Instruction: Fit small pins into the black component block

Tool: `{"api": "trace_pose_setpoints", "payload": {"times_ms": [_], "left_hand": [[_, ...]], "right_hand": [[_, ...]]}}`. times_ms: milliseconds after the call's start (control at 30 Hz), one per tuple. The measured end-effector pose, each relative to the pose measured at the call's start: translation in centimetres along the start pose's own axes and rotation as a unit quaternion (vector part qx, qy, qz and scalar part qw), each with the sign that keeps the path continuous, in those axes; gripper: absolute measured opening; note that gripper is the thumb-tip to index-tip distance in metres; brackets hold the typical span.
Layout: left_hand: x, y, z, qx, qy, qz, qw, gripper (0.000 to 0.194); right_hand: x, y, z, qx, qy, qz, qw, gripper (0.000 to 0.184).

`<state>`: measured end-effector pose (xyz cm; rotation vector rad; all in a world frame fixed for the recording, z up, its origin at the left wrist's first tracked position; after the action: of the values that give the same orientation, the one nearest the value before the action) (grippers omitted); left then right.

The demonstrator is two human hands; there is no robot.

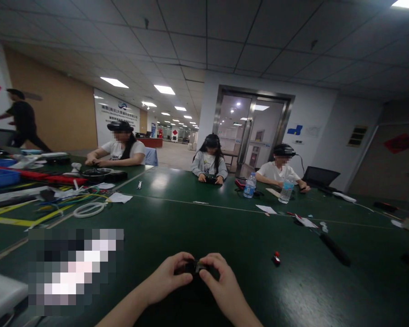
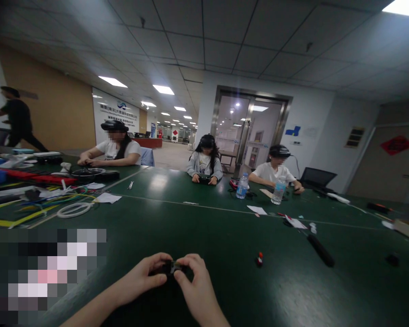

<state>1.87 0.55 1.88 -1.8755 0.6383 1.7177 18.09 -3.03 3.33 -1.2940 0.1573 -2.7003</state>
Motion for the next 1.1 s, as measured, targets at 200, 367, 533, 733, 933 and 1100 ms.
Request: {"api": "trace_pose_setpoints", "payload": {"times_ms": [200, 367, 533, 733, 933, 1100], "left_hand": [[0.3, 0.0, 0.1, -0.002, -0.009, 0.003, 1.000, 0.035], [0.3, 0.0, 0.2, -0.009, 0.006, -0.002, 1.000, 0.034], [0.6, -0.3, 0.6, -0.003, 0.048, -0.023, 0.999, 0.041], [1.6, -0.5, 1.3, 0.001, 0.056, -0.034, 0.998, 0.038], [1.5, -0.4, 1.2, 0.000, 0.049, -0.036, 0.998, 0.041], [1.2, -0.3, 1.1, 0.003, 0.040, -0.031, 0.999, 0.040]], "right_hand": [[0.0, 0.0, -0.3, 0.020, 0.021, 0.009, 1.000, 0.018], [-0.6, -0.1, -0.3, 0.040, 0.030, 0.003, 0.999, 0.020], [-1.0, -0.1, -0.8, 0.050, -0.004, 0.030, 0.998, 0.044], [-1.3, -0.2, -1.0, 0.051, -0.017, 0.014, 0.998, 0.047], [-1.1, -0.3, -0.7, 0.039, -0.035, 0.007, 0.999, 0.042], [-0.8, 0.0, -0.5, 0.048, -0.036, -0.014, 0.998, 0.044]]}}
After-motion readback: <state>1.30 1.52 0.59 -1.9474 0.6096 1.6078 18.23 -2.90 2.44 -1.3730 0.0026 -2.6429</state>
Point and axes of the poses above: each hand's wrist, its own y-axis away from the middle knuckle, its own z-axis out of the back of the hand, x = y × z, the point moved 3 cm from there along -y, towards the middle knuckle, and after that the axes turned 13 degrees about y, right-handed, at the moved point
